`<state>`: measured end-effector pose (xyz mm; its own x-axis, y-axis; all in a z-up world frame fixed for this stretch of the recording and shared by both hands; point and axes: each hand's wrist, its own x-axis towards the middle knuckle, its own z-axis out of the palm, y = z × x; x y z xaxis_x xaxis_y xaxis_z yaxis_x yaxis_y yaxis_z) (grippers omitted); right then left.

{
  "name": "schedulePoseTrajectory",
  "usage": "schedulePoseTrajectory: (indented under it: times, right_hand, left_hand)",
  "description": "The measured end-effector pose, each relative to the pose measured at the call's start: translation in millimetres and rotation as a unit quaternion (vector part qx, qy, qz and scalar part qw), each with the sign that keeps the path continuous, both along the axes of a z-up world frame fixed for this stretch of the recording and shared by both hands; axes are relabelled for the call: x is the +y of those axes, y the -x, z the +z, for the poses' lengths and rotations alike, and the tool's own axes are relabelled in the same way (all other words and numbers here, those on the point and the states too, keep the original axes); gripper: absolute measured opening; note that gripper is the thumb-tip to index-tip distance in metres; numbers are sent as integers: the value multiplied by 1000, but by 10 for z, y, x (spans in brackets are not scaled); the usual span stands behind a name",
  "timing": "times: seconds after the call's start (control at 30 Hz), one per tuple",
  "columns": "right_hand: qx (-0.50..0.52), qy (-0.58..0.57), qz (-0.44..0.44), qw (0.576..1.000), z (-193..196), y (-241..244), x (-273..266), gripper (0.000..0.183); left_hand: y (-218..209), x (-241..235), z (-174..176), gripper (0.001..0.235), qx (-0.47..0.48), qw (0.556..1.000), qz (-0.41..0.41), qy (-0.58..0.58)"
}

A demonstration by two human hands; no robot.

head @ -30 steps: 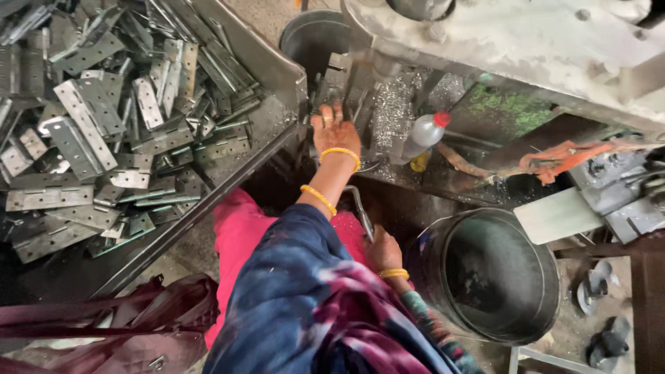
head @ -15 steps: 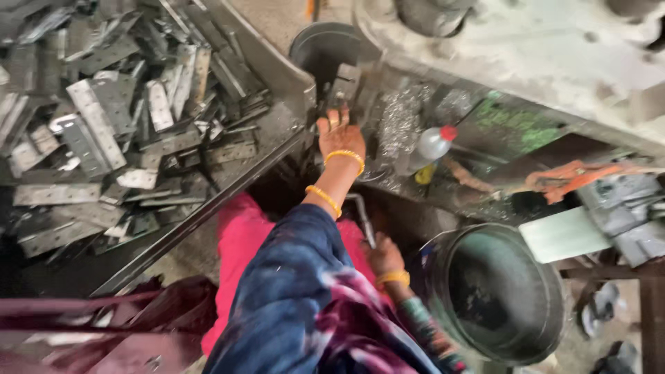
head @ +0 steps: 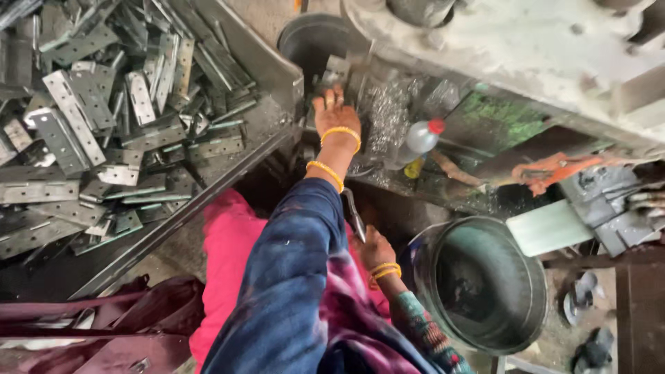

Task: The person places small metal strips into a machining fixture and operates a press-like mechanism to shape or punch them. The person repeatedly transfers pieces from a large bin into the machine work area and then places the processed items into a secondary container.

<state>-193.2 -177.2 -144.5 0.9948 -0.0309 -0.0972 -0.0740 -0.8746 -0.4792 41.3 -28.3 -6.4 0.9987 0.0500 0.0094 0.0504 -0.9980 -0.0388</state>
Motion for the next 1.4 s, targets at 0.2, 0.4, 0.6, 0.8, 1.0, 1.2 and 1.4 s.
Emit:
schedulePoseTrajectory:
  times: [0.2,0.4,0.6,0.8,1.0,1.2,1.4]
  right_hand:
    - [-264,-27,-15,964,1727,-138,296,62]
    - [-341,-70,-27,937,2158,-166,412,44]
    - [-267,-77,-41,960,1990,-201,336,36]
    - [-50,-42,-47,997,1886,-337,295,54]
    - [20,42,-2,999,1433,-389,147,69]
    - [-14,-31,-4,999,655,-52,160,59]
    - [60,4,30,998,989,-163,98,50]
  left_hand:
    - [938,319,-86,47,-94,985,-88,112]
    - [1351,620,60,35,-280,924,-220,141]
    - [605,-196,422,21,-149,987,-65,-8]
    - [968,280,53,33,-92,984,-35,146]
    - [859,160,68,32,-7,999,-44,12]
    - [661,83,144,37,-31,999,-3,37]
    - [825,242,101,37,-70,997,-28,5]
